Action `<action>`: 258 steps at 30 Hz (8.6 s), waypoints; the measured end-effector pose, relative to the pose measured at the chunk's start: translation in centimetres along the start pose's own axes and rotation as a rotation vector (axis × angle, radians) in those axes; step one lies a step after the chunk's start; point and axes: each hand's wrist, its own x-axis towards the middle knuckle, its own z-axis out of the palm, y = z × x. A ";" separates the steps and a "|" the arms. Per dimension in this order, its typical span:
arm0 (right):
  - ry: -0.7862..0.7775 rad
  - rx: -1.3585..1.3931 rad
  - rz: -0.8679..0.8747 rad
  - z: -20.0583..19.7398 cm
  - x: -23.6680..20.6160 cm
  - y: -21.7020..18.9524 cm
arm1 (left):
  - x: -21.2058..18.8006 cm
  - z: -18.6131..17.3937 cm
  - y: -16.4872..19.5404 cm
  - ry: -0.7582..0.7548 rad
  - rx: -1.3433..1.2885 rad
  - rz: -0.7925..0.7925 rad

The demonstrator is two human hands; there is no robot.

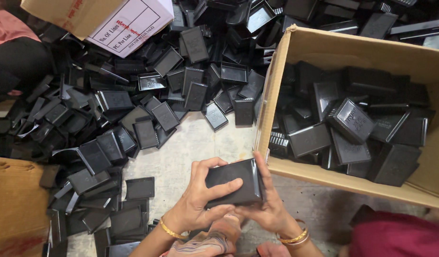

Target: The person sits on the floor and repeatedly picks up small black plastic cases from a large pile, briefly inspects them, and places them into a cardboard box. The process continues with many identical items being handled one at a time.

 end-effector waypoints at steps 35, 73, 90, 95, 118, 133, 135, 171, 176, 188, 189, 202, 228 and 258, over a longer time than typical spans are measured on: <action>0.328 -0.397 -0.221 -1.9 -1.0 -5.4 | 2.9 1.7 1.0 0.184 -0.031 0.236; 0.000 -1.529 -0.114 -5.8 12.3 17.8 | -10.2 4.0 -23.2 0.342 0.243 -0.513; 0.164 -0.132 0.384 -4.4 1.4 13.2 | -5.8 9.5 -16.9 -0.031 0.133 -0.775; 0.085 0.079 0.254 -2.5 1.5 12.0 | -4.7 6.2 -15.1 0.518 -0.822 -0.537; 0.140 0.147 -0.074 -0.2 1.6 3.4 | -1.2 1.2 -3.2 0.105 0.009 0.033; 0.577 -0.995 -0.527 -1.9 4.1 -11.3 | -1.5 0.2 -6.3 0.183 0.108 0.010; 0.736 -1.146 -0.480 -3.6 4.3 -12.3 | -2.1 0.0 -11.0 0.318 0.029 -0.545; -0.177 -0.775 0.222 5.8 3.1 16.7 | -16.4 7.2 -22.6 0.189 -0.468 -1.318; -0.112 -1.395 0.379 5.6 4.3 16.9 | -15.1 9.3 -21.4 0.142 -0.751 -1.196; -0.107 0.121 0.345 0.4 1.7 8.3 | -5.3 4.5 -8.5 0.199 -0.536 -0.347; -0.093 0.076 0.301 0.4 1.6 7.2 | -4.3 4.1 -6.9 0.252 -0.520 -0.275; 0.118 -0.095 -0.166 -1.2 1.4 -3.6 | 6.8 0.9 2.2 0.101 0.037 0.395; -0.134 -1.038 -0.413 -5.1 -1.3 -0.8 | -10.6 24.1 -15.1 -0.352 0.273 -0.276; 0.412 0.817 0.393 -2.5 -3.5 9.3 | 2.2 8.4 -6.9 0.019 -0.134 -0.123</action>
